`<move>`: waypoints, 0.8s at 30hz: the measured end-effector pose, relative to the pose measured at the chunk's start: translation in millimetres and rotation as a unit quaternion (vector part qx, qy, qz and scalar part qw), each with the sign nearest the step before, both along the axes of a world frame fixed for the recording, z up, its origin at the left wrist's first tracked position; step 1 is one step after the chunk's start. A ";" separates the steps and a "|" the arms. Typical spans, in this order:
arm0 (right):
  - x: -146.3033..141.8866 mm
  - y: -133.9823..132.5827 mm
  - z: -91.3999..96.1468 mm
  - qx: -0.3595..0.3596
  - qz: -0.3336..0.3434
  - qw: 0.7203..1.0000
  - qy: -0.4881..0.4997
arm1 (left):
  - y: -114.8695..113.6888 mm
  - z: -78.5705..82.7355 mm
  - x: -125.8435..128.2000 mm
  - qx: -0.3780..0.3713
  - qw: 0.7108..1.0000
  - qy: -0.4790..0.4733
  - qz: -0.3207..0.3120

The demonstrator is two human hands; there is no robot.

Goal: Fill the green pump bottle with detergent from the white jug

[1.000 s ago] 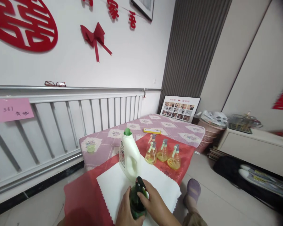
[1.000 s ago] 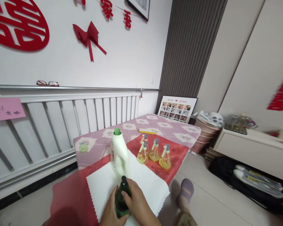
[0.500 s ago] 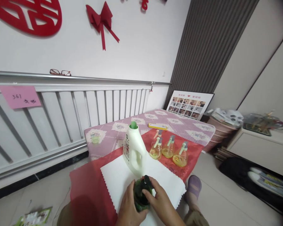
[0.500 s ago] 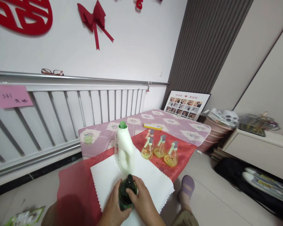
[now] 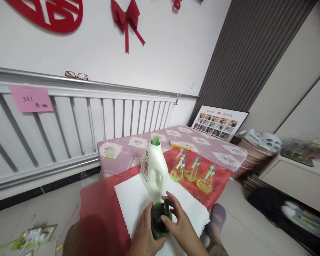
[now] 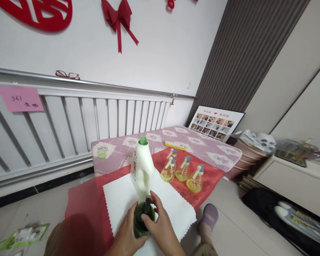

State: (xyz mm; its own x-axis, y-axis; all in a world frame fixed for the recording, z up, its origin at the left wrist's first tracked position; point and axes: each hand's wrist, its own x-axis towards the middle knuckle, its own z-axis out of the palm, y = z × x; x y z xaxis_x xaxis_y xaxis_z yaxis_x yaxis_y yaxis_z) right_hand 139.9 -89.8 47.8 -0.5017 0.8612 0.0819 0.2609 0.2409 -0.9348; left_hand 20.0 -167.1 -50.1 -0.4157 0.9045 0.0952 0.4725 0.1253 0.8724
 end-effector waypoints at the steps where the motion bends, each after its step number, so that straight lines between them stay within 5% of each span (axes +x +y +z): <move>1: 1.3 1.1 2.2 -0.002 0.008 1.000 -0.002 | 0.3 0.3 -0.2 0.000 1.000 0.001 0.001; 7: 1.1 3.6 4.2 0.034 0.043 0.998 -0.010 | 4.4 -15.5 -5.0 -0.021 1.000 -0.014 -0.012; 16: -5.1 8.5 -34.7 0.036 -0.025 0.999 0.019 | 10.5 -24.7 0.0 -0.014 0.999 -0.043 0.026; 24: -2.8 4.6 -19.6 0.039 0.011 0.999 0.020 | 7.9 -22.1 5.3 -0.006 0.998 -0.019 0.054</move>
